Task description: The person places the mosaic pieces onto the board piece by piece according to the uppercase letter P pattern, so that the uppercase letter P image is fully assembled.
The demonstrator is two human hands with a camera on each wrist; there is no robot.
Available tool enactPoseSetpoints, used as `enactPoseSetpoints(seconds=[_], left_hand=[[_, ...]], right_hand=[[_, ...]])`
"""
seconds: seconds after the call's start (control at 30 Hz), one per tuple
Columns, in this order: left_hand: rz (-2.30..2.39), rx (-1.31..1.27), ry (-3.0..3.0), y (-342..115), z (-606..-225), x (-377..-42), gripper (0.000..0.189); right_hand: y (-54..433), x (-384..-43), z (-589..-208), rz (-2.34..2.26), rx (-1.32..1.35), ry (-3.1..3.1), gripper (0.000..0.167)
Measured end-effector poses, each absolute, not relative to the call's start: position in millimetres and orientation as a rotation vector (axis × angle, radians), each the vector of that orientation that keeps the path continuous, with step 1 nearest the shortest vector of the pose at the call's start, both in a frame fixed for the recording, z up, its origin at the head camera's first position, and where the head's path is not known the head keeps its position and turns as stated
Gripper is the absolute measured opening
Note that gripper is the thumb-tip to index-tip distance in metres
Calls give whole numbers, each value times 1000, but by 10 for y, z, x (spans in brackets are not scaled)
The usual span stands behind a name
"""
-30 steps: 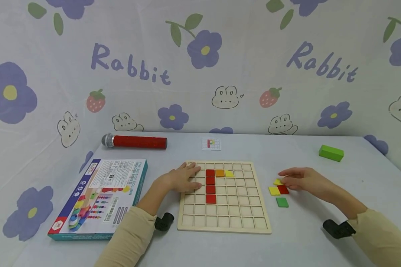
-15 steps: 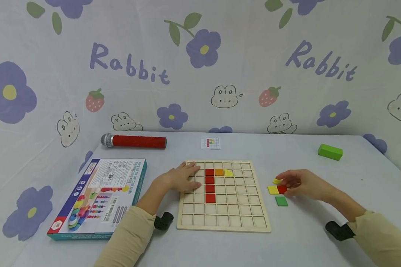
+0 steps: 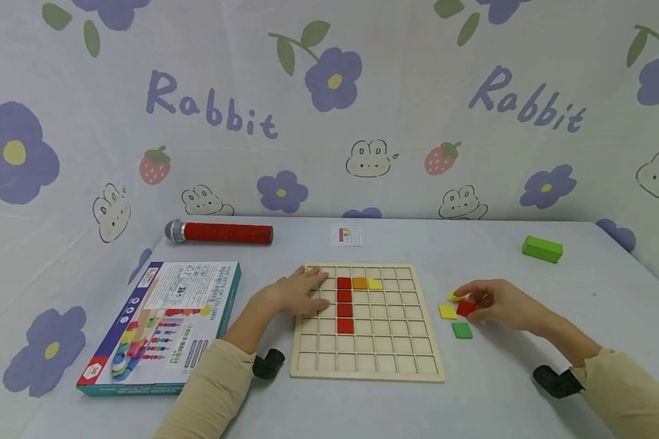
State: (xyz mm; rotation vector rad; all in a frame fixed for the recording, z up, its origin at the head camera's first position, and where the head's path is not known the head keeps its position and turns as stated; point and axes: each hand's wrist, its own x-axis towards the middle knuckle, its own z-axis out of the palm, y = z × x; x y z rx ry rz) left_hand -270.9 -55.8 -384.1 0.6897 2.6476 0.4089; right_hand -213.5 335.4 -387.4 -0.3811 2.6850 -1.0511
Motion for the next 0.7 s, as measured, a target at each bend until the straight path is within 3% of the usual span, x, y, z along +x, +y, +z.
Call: enactPoseSetpoints(seconds=[0.27, 0.7], left_hand=[[391, 670, 2659, -546, -3833, -2707, 67], [422, 701, 2648, -559, -3851, -2709, 66]], right_hand=[[3357, -2114, -3856, -1095, -308, 2707, 33], [3175, -2090, -3777, -1303, -147, 2510, 51]])
